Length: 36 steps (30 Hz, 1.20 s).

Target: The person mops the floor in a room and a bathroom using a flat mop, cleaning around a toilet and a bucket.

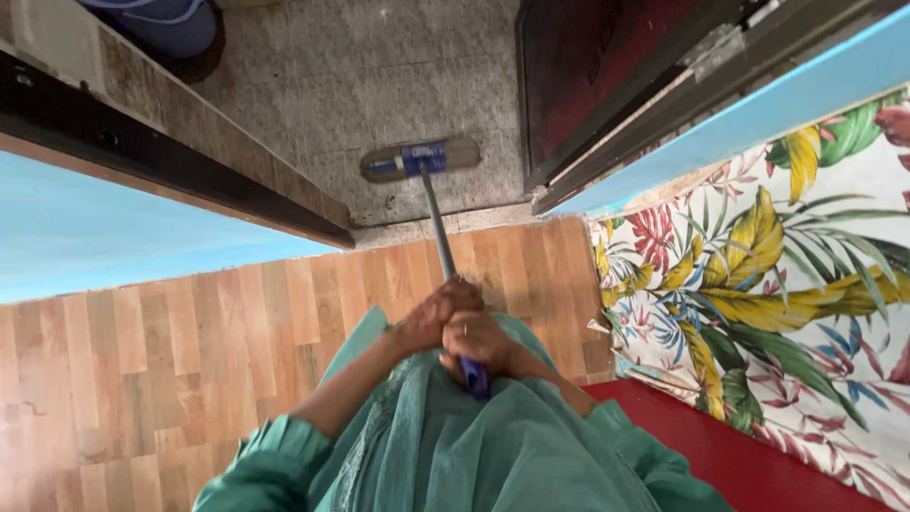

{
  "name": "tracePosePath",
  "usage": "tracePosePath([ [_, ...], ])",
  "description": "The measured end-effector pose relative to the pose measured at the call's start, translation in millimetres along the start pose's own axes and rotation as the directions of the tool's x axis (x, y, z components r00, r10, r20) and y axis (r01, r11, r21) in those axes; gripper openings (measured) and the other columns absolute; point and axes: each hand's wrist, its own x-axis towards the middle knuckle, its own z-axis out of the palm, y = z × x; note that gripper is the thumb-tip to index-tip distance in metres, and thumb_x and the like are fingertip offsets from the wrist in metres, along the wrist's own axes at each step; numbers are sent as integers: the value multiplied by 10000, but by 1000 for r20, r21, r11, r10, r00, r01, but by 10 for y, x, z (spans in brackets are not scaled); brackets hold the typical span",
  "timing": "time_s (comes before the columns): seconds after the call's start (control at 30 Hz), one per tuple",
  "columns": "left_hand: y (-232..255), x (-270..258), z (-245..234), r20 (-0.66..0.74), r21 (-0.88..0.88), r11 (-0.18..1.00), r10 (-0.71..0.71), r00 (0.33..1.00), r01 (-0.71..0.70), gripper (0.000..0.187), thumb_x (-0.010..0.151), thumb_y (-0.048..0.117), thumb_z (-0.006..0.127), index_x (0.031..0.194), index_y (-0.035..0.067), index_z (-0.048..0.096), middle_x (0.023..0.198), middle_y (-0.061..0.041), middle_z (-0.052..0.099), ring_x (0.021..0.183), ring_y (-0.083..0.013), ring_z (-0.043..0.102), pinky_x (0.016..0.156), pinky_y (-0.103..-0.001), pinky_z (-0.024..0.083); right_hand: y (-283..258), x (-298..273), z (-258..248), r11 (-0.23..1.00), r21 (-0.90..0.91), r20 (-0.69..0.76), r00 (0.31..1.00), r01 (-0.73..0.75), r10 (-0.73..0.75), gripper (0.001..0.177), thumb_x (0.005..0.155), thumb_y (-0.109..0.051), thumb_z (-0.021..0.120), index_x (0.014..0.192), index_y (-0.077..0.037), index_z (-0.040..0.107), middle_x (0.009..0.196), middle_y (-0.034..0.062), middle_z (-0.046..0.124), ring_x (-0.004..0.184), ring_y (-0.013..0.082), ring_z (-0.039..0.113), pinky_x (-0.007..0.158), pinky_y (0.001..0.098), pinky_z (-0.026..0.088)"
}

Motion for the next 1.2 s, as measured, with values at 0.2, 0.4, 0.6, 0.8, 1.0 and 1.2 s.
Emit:
tracePosePath([
  [0.2, -1279, 128, 494, 130, -85, 996, -26, 991, 37, 204, 750, 130, 761, 935, 170, 683, 1035, 20, 655, 1243, -234, 570, 1063, -352, 496, 1023, -188, 232, 992, -126, -89, 996, -6, -5, 411, 850, -1, 733, 1212, -15, 538, 1037, 201, 626, 907, 403, 664, 792, 459, 562],
  [0.4, -1865, 43, 143, 278, 36, 986, -168, 946, 164, 223, 749, 130, 741, 958, 145, 664, 1068, -24, 626, 1194, -263, 566, 1017, -356, 491, 1329, 337, 433, 993, 84, -100, 991, -78, 86, 236, 928, -7, 725, 1119, 8, 588, 976, 148, 635, 865, 291, 666, 743, 388, 555],
  [0.6, -1537, -154, -795, 259, -57, 931, -336, 906, 362, 209, 788, 147, 701, 988, 122, 647, 1094, -49, 622, 1199, -276, 571, 1013, -368, 488, 399, 1227, 185, 987, -73, -54, 989, -143, 139, 168, 819, 18, 681, 853, -37, 526, 856, 100, 583, 824, 326, 595, 760, 427, 468],
  [0.8, 138, -359, -1128, 273, -358, 857, -282, 920, 369, 205, 827, 164, 660, 1018, 98, 629, 1121, -74, 617, 1205, -290, 577, 1009, -381, 486, -635, 847, 397, 997, 42, -59, 996, -68, 70, 171, 889, 69, 727, 903, -1, 571, 856, 77, 596, 796, 272, 598, 726, 428, 461],
  [1.0, 663, -460, -952, 103, -447, 856, -242, 965, 262, 266, 848, 176, 645, 1090, 66, 635, 1188, -88, 634, 1299, -342, 533, 1057, -421, 452, -680, 437, 479, 983, 186, 92, 996, -16, -1, 180, 840, -20, 736, 860, -46, 559, 884, 128, 619, 796, 313, 627, 721, 428, 518],
  [1.2, -371, -733, -272, -45, -338, 933, -147, 988, 123, 308, 855, 209, 680, 1142, 104, 642, 1212, -37, 632, 1326, -262, 534, 1169, -414, 417, -11, 426, 571, 990, 121, 220, 975, -67, 39, 185, 794, -53, 749, 814, -112, 575, 881, 74, 599, 820, 276, 579, 743, 410, 481],
])
